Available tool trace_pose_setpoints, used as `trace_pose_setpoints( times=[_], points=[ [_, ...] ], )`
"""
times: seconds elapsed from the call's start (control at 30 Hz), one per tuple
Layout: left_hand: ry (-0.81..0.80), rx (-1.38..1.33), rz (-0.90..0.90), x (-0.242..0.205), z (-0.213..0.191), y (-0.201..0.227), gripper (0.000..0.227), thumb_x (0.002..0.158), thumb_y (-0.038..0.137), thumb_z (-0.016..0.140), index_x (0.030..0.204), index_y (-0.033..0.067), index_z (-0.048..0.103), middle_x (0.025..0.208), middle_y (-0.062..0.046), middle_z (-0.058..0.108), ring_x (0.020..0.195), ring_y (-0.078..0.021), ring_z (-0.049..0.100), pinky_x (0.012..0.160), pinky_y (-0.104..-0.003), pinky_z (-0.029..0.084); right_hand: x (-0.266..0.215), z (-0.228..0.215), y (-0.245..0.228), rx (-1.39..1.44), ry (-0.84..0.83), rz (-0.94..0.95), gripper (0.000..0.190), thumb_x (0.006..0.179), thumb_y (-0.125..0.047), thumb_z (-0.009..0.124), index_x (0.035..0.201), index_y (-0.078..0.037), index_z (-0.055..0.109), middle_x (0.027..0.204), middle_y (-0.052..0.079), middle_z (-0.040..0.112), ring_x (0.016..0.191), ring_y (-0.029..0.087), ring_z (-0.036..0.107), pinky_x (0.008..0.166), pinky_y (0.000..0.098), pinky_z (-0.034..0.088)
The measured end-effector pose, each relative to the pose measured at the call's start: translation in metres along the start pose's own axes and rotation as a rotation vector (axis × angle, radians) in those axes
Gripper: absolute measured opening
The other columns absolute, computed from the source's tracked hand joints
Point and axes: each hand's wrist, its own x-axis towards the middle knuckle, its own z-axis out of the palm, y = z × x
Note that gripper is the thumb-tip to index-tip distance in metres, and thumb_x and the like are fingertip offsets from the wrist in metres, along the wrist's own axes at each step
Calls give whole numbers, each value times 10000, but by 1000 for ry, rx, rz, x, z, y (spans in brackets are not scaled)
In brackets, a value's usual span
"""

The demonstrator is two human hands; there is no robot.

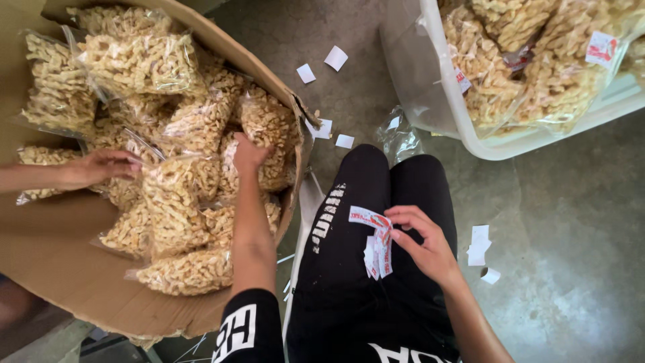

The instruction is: The person sits on the floor and repeatedly picks up clear plastic bags filled with snacks from a cardboard box. They apply a small rectangular sticker to each bag and then place the labeled bags into a white plastic bin.

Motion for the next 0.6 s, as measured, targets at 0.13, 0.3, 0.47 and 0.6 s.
trace_pose_setpoints(
  times=[0.13,0.3,0.47,0.6],
  points=[
    [56,-463,-224,-37,0,-31,1092,607,429,827,1539,163,324,1394,-185,628,1206,-339,689,1032,-469,524,-6,-8,-1,-72,55,-123,283,921,-62,680,1202,-32,695,1286,84,669,1174,176,622,945,288,476],
    [397,-974,533,-81,-42,-133,1076,929,280,915,1596,-48,137,1567,-217,329,1389,-322,438,1103,-511,419,-15,-9,-8,259,113,-78,292,951,-46,661,1242,-20,673,1336,104,610,1094,186,580,966,315,460],
    [-239,-1714,439,-140,-26,-80,663,956,344,657,1467,-50,504,1317,-150,657,1154,-262,664,1014,-429,560,-22,6,-28,469,85,-305,136,955,-46,668,1088,-30,691,1439,155,577,1360,262,551,1182,425,410],
    [-315,-1523,621,-215,6,17,774,804,168,779,1473,33,413,1303,-131,636,1176,-253,639,1027,-417,550,-28,5,-39,527,175,-400,69,967,-56,677,1033,-51,695,1565,167,488,1522,292,446,1229,455,389]
  ],
)
